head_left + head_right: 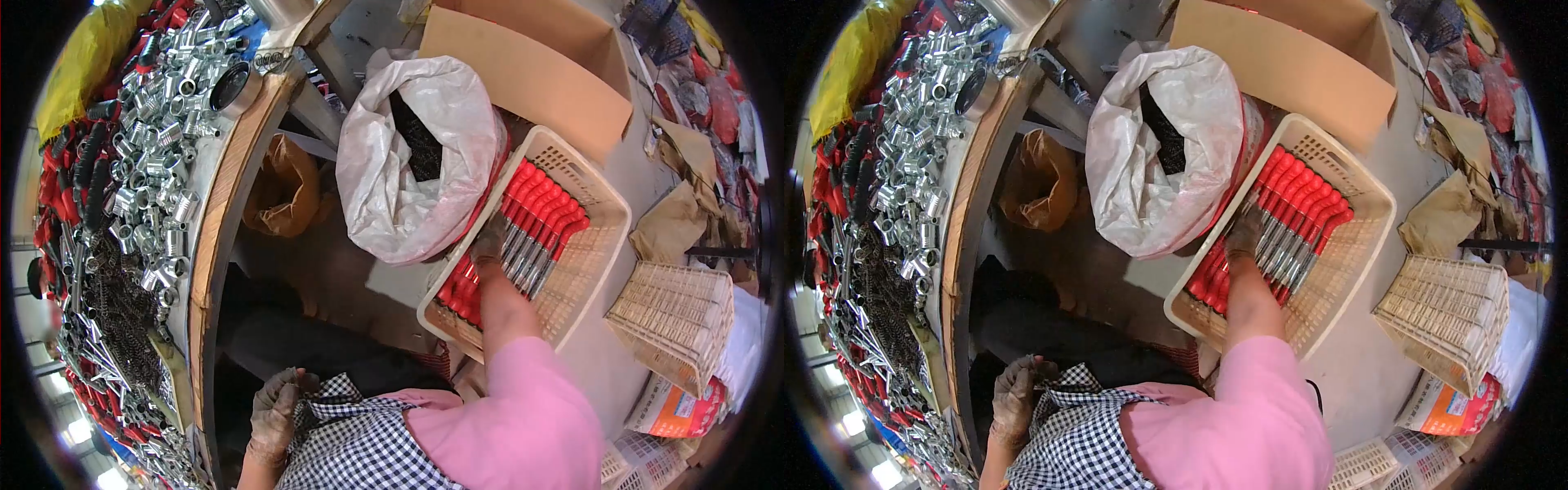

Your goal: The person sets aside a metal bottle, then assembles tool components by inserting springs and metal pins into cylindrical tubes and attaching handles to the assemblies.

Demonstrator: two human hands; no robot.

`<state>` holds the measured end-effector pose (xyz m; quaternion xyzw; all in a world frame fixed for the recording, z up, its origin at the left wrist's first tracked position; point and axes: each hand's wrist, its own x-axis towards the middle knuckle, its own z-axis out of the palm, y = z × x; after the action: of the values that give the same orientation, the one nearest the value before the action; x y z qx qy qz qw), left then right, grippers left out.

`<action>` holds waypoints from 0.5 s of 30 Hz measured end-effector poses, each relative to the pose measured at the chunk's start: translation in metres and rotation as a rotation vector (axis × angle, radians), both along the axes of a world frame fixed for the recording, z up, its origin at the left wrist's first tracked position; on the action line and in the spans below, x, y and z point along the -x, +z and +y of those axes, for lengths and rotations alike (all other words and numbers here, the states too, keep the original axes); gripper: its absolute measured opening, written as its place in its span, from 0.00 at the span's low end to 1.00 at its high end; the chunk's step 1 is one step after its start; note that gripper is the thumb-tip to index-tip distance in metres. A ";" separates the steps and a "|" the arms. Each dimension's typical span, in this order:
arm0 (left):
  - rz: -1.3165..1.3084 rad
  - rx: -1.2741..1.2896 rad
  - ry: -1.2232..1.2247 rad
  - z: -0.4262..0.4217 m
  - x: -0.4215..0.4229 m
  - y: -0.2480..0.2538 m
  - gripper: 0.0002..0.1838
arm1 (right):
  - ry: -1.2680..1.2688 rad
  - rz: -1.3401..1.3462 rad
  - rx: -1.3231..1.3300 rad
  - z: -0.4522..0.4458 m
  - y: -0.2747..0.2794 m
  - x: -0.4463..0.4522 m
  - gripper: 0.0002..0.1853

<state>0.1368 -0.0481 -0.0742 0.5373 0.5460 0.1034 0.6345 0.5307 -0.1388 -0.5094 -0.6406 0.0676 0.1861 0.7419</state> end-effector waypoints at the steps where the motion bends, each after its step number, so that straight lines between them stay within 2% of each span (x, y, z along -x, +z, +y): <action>1: 0.027 -0.009 -0.024 -0.001 -0.001 0.000 0.20 | -0.116 -0.361 0.420 -0.002 -0.041 0.012 0.26; 2: 0.033 -0.005 -0.022 -0.001 -0.002 -0.002 0.20 | -0.230 -0.725 0.838 -0.003 -0.081 0.020 0.27; 3: 0.018 0.026 -0.013 0.000 -0.002 -0.004 0.20 | -0.227 -0.721 0.843 0.001 -0.070 0.027 0.27; 5: 0.007 0.063 -0.013 0.000 -0.003 -0.006 0.20 | -0.205 0.755 -0.411 0.011 -0.041 0.048 0.28; 6: -0.017 0.096 -0.018 0.002 -0.005 -0.005 0.19 | -0.208 0.753 -0.413 0.010 -0.026 0.054 0.28; 8: -0.049 0.105 -0.002 0.008 -0.011 -0.002 0.18 | -0.140 0.668 -0.220 0.015 0.004 0.073 0.30; 9: 0.046 0.104 -0.054 0.011 -0.016 0.002 0.18 | -0.096 0.672 -0.229 0.036 0.020 0.076 0.30; 10: 0.143 0.097 -0.085 0.010 -0.013 0.006 0.18 | 0.007 0.676 -0.214 0.078 0.045 0.064 0.30; 11: 0.147 0.101 -0.074 0.010 -0.014 0.005 0.19 | 0.127 0.676 -0.205 0.010 0.059 0.109 0.29; 12: 0.291 0.061 -0.191 0.012 -0.015 0.013 0.20 | 0.255 0.672 -0.200 -0.001 0.063 0.123 0.28; 15: 0.227 0.111 -0.318 0.015 0.000 0.007 0.27 | 0.658 0.653 -0.188 0.015 0.093 0.136 0.26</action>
<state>0.1364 -0.0328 -0.0668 0.5890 0.5272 -0.0896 0.6059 0.3943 -0.1242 -0.4163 -0.4659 0.0737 0.6083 0.6383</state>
